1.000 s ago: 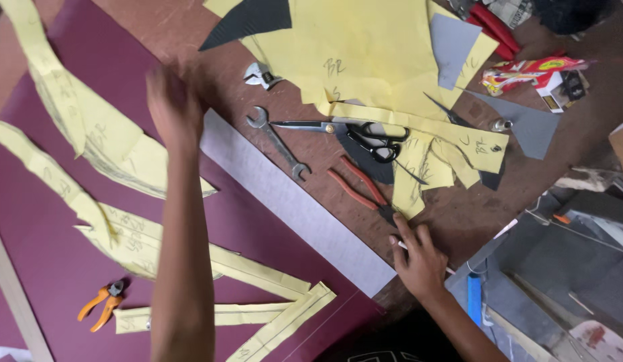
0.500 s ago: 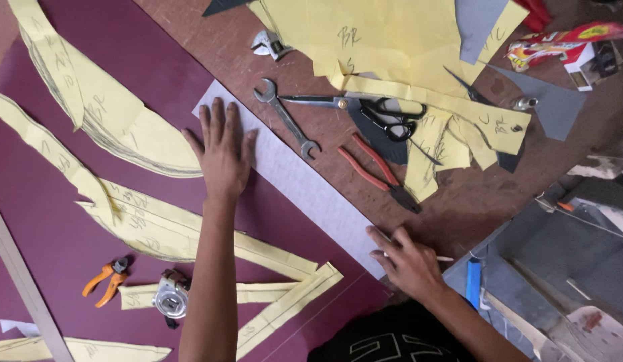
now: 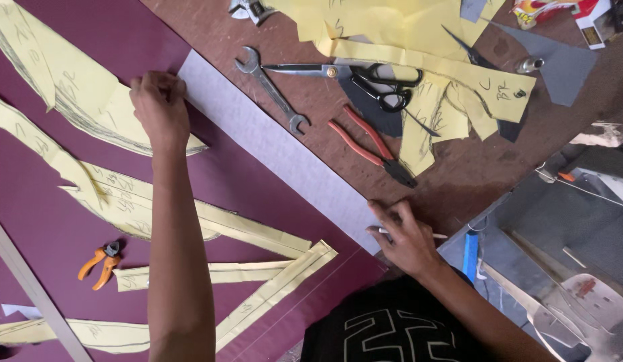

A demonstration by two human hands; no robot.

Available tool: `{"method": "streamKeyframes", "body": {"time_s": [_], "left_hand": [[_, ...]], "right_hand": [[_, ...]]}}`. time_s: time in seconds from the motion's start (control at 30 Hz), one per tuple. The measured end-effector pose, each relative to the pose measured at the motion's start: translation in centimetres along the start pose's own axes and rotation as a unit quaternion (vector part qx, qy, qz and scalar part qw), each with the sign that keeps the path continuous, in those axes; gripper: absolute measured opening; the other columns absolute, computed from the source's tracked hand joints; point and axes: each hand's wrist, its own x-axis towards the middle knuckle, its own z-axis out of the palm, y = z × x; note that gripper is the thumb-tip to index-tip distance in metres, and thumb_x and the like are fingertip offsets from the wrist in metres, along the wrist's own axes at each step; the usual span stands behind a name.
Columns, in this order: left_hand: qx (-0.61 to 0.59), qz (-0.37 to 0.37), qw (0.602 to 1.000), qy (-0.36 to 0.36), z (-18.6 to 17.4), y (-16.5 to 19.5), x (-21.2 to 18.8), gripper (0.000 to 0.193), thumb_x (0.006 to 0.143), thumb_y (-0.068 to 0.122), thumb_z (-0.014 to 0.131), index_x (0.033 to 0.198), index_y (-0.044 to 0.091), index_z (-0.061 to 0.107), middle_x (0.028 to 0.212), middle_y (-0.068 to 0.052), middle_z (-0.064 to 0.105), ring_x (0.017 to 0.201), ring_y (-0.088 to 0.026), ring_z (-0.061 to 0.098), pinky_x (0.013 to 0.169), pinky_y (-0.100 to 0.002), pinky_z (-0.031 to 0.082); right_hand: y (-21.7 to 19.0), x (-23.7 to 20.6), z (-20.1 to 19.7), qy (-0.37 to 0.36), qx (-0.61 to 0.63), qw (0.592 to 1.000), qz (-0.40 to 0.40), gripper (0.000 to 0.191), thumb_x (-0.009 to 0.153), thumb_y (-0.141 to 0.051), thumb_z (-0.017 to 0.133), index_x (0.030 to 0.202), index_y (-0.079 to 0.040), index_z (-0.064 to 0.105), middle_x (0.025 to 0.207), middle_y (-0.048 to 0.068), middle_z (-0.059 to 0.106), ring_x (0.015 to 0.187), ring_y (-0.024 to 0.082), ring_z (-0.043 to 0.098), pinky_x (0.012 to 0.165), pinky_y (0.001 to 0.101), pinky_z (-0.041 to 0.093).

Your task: The person arranges yellow paper pattern pieces on a maroon work mat, measures a strip with a tape measure, marks it with a pen, and cuts along the marked line with scissors, then smooths and aligns a white paper strip on the table.

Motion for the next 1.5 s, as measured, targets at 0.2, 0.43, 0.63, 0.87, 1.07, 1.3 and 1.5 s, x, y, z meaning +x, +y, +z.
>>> {"method": "streamKeyframes", "body": {"time_s": [0.2,0.43,0.63,0.87,1.07,1.3,1.5], "left_hand": [[-0.036,-0.082,0.995,-0.047,0.0,0.0,0.6,0.015,0.092,0.004,0.076,0.103,0.000,0.066,0.099,-0.012,0.073,0.087,-0.025,0.069,0.081,-0.041,0.054],[-0.053,-0.108,0.992,-0.041,-0.3,0.3,0.5,0.013,0.094,0.007,0.073,0.101,-0.001,0.066,0.098,-0.013,0.071,0.087,-0.025,0.069,0.080,-0.040,0.054],[-0.032,-0.087,0.995,-0.047,-0.2,0.1,1.0,0.012,0.093,0.006,0.073,0.099,-0.002,0.066,0.095,-0.013,0.070,0.085,-0.026,0.068,0.080,-0.040,0.053],[-0.051,-0.079,0.995,-0.040,0.0,0.2,0.8,0.012,0.095,0.007,0.075,0.100,0.000,0.066,0.097,-0.012,0.071,0.088,-0.024,0.068,0.082,-0.038,0.053],[-0.046,-0.074,0.996,-0.023,0.4,0.1,0.4,0.011,0.096,0.007,0.075,0.100,0.002,0.066,0.100,-0.010,0.071,0.090,-0.022,0.069,0.083,-0.037,0.054],[-0.062,-0.109,0.992,-0.010,0.5,0.8,-0.2,0.015,0.102,0.008,0.077,0.106,0.004,0.063,0.108,-0.010,0.067,0.098,-0.024,0.066,0.090,-0.035,0.054],[0.046,0.080,0.995,-0.028,-0.3,4.2,-6.9,0.037,0.100,0.003,0.078,0.135,0.011,0.067,0.142,-0.009,0.057,0.133,-0.029,0.056,0.112,-0.050,0.043]], "right_hand": [[0.0,0.0,0.0,-0.009,0.000,1.000,-0.001,0.057,0.083,-0.029,0.081,0.136,-0.018,0.064,0.100,0.009,0.052,0.074,0.022,0.069,0.059,0.0360,0.059],[-0.3,0.3,-0.4,-0.013,-0.002,1.000,-0.002,0.056,0.083,-0.028,0.080,0.135,-0.020,0.065,0.099,0.008,0.053,0.071,0.022,0.068,0.059,0.0366,0.059],[-0.2,0.2,-0.5,-0.018,0.004,1.000,-0.001,0.055,0.084,-0.029,0.080,0.135,-0.019,0.065,0.099,0.009,0.053,0.072,0.021,0.068,0.058,0.0357,0.059],[0.0,0.1,-0.3,-0.014,0.002,1.000,0.000,0.053,0.084,-0.029,0.080,0.135,-0.020,0.066,0.101,0.008,0.053,0.072,0.022,0.067,0.059,0.0356,0.059],[0.3,-0.1,0.0,-0.021,-0.006,1.000,-0.001,0.055,0.084,-0.031,0.080,0.136,-0.020,0.065,0.101,0.009,0.053,0.070,0.023,0.067,0.058,0.0364,0.058],[0.4,-0.4,0.0,-0.024,0.004,1.000,0.007,0.055,0.084,-0.030,0.081,0.136,-0.020,0.065,0.102,0.009,0.053,0.074,0.024,0.067,0.061,0.0390,0.058],[1.4,-1.6,-0.9,-0.002,0.055,0.997,0.045,0.050,0.087,-0.021,0.080,0.134,-0.019,0.067,0.107,0.009,0.057,0.082,0.027,0.069,0.067,0.0414,0.058]]}}
